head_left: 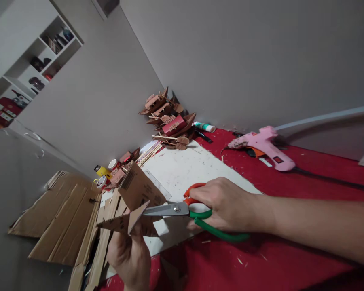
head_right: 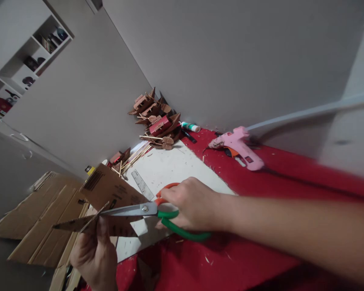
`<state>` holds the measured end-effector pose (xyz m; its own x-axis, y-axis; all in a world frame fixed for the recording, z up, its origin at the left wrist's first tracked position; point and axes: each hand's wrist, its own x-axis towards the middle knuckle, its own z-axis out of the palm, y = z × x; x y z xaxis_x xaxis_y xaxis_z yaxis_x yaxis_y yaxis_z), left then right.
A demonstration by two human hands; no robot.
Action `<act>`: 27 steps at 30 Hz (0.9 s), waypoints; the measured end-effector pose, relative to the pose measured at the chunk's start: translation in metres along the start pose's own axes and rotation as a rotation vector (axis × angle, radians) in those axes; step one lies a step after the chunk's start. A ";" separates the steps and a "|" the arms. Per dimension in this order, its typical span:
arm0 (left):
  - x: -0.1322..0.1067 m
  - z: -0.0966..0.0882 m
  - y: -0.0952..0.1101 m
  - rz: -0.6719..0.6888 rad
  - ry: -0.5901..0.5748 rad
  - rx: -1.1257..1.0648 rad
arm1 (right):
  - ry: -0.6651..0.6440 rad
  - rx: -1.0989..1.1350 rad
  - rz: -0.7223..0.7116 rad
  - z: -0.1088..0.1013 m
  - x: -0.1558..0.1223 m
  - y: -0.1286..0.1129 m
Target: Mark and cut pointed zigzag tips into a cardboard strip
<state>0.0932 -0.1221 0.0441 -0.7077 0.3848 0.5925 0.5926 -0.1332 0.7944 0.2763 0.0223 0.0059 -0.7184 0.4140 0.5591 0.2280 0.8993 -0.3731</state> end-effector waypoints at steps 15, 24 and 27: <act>0.010 0.000 0.005 -0.104 0.029 -0.278 | 0.033 -0.086 -0.058 -0.006 0.004 0.004; 0.023 -0.002 0.001 -0.406 -0.146 -0.370 | -0.025 -0.154 0.032 -0.009 0.006 0.006; 0.019 -0.001 0.001 -0.398 -0.238 -0.339 | -0.049 -0.210 0.078 -0.010 0.006 0.006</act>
<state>0.0805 -0.1161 0.0563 -0.7219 0.6549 0.2237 0.1138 -0.2065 0.9718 0.2799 0.0322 0.0147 -0.7229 0.4807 0.4963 0.4123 0.8765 -0.2485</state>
